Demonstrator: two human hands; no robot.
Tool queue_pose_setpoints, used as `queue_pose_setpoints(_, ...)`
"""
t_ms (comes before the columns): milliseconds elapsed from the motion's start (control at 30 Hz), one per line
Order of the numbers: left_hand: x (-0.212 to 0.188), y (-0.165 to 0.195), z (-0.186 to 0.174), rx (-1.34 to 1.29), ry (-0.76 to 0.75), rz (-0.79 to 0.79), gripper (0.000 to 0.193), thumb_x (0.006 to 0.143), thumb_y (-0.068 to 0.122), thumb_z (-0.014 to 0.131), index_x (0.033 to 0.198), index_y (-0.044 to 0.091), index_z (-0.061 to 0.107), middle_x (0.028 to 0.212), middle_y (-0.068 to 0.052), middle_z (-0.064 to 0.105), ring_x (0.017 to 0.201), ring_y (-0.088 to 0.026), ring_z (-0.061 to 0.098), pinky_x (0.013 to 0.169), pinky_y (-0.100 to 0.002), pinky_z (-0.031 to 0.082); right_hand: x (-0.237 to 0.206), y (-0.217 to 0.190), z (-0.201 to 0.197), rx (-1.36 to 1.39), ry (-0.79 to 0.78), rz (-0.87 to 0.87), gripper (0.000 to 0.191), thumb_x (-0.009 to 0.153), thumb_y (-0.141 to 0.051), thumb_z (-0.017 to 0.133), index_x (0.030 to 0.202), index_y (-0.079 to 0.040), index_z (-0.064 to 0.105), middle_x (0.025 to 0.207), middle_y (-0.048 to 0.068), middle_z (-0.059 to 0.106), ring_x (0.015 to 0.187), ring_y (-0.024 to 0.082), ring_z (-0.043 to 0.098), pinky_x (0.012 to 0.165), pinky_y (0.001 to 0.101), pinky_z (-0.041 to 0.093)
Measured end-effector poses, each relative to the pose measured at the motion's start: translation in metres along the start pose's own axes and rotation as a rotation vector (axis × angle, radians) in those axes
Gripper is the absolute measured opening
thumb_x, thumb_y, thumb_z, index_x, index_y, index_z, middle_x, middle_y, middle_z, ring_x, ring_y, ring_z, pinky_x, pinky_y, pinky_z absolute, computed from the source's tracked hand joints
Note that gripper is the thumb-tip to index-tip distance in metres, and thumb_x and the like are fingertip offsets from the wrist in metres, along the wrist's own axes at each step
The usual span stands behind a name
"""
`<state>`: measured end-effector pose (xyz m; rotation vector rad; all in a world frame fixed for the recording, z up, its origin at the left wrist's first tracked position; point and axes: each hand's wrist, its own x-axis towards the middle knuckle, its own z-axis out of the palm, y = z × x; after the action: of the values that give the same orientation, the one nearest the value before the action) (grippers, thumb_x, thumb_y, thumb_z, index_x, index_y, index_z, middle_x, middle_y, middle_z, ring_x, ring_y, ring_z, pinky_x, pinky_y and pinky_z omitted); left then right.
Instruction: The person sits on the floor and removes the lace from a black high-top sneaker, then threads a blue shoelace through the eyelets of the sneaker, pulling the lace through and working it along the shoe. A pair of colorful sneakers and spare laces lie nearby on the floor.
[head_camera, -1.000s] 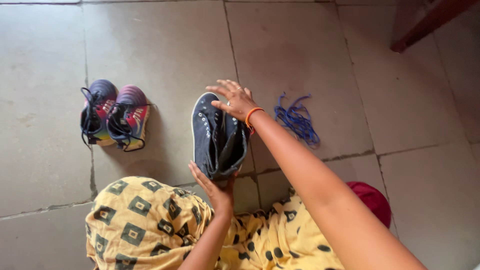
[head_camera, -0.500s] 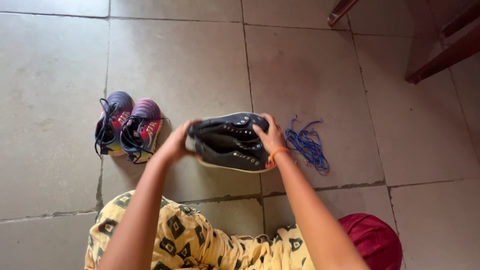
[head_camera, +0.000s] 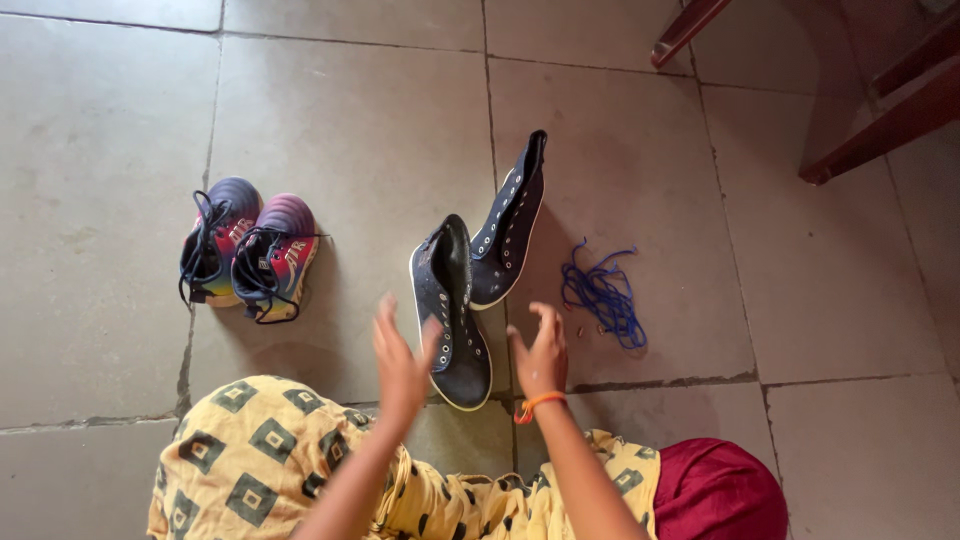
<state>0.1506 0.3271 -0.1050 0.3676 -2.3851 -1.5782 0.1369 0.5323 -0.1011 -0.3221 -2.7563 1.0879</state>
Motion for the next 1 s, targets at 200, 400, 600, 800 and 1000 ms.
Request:
queue_pose_setpoints(200,-0.090,0.033,0.021,0.092,-0.192,-0.165,0.131,0.069,0.029,0.091,0.157,0.006,-0.003,0.164,-0.027,0.005,0.150,-0.045,0.015,0.117,-0.046,0.025,0.068,-0.044,0.044,-0.039,-0.040,-0.024,0.089,0.080,-0.024,0.081,0.152,-0.011,0.031,0.151,0.026,0.041,0.129,0.044,0.052,0.104,0.0470,0.046)
queue_pose_setpoints(400,-0.071,0.014,0.025,0.026,-0.225,-0.198,0.130,0.068,0.012,0.087,0.159,0.006,-0.005,0.166,-0.024,0.007,0.152,-0.041,0.018,0.120,-0.042,0.026,0.142,-0.037,0.095,-0.287,-0.154,0.052,0.112,0.080,-0.039,0.083,0.161,-0.021,0.009,0.163,0.030,0.012,0.135,0.056,0.037,0.109,0.0545,0.039)
queue_pose_setpoints(600,-0.060,-0.005,0.015,-0.022,-0.259,-0.093,0.128,0.065,0.011,0.089,0.158,0.003,0.001,0.165,-0.023,0.014,0.152,-0.041,0.020,0.121,-0.041,0.025,0.218,-0.012,0.089,-0.266,-0.284,-0.052,0.107,0.076,-0.045,0.080,0.163,-0.030,0.018,0.167,0.022,0.020,0.141,0.048,0.039,0.114,0.0500,0.040)
queue_pose_setpoints(800,-0.064,-0.019,0.016,-0.046,-0.273,-0.099,0.128,0.064,0.012,0.087,0.159,0.003,0.003,0.165,-0.022,0.016,0.153,-0.039,0.021,0.122,-0.040,0.026,0.121,0.000,0.058,0.097,-0.008,-0.268,0.090,0.090,-0.029,0.080,0.161,-0.011,0.029,0.161,0.029,0.033,0.150,0.045,0.034,0.120,0.0492,0.030)
queue_pose_setpoints(1000,-0.068,-0.034,0.021,0.029,-0.182,0.093,0.121,0.072,0.014,0.089,0.161,-0.001,0.009,0.166,-0.026,0.020,0.153,-0.043,0.025,0.122,-0.043,0.028,-0.083,0.001,0.036,0.239,-0.260,-0.302,0.075,0.097,-0.025,0.066,0.159,-0.004,0.030,0.161,0.025,0.038,0.148,0.042,0.035,0.117,0.0476,0.029)
